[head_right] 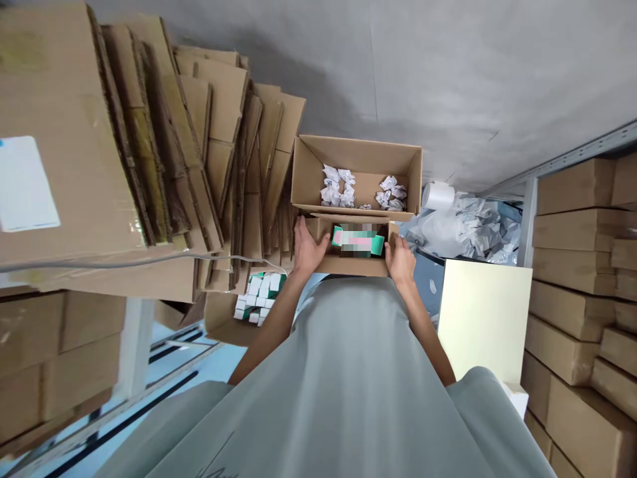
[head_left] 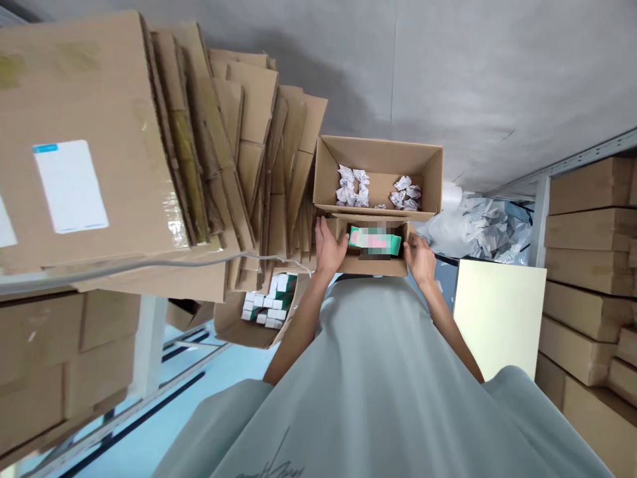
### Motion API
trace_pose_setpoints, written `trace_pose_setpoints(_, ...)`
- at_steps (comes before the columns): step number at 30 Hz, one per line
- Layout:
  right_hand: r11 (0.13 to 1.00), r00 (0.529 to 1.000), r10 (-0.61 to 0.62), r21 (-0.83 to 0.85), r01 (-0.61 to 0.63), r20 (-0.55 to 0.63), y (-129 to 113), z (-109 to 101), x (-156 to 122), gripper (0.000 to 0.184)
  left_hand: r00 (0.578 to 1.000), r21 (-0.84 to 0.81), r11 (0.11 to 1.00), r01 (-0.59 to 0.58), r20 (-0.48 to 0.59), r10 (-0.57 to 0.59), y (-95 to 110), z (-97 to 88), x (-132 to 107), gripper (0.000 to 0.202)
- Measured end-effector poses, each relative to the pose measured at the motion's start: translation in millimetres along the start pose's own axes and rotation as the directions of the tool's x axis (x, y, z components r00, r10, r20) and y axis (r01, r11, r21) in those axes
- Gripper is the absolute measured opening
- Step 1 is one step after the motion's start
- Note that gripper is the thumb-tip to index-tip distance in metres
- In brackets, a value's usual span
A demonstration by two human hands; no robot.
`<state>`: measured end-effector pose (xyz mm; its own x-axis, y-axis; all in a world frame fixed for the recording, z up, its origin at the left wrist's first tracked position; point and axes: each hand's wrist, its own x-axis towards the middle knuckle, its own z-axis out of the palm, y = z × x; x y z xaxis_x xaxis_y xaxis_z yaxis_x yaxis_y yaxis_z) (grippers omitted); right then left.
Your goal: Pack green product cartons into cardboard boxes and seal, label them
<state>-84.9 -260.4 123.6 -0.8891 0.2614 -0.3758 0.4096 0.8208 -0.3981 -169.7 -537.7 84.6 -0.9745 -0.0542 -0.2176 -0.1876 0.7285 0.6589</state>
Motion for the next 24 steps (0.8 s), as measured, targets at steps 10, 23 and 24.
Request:
trace_pose_setpoints(10, 0.954, 0.955, -0.178, 0.198, 0.226, -0.237, 3.6, -54.0, 42.3, 0.052, 0.967, 0.2, 0.946, -0.256, 0.057, 0.25, 70.1, -35.5, 50.1, 0.095)
trace_pose_setpoints(23, 0.951, 0.942, -0.309, -0.02, 0.309, -0.132, -22.1, -55.7, 54.9, 0.047, 0.862, 0.22, 0.86, -0.461, 0.341, 0.376, 56.0, -30.6, 82.2, 0.018)
trace_pose_setpoints(24, 0.953, 0.944, -0.304, -0.027, 0.303, -0.126, -22.2, -58.5, 55.1, 0.048, 0.861, 0.211, 0.858, -0.469, 0.325, 0.391, 54.3, -30.9, 80.2, 0.017)
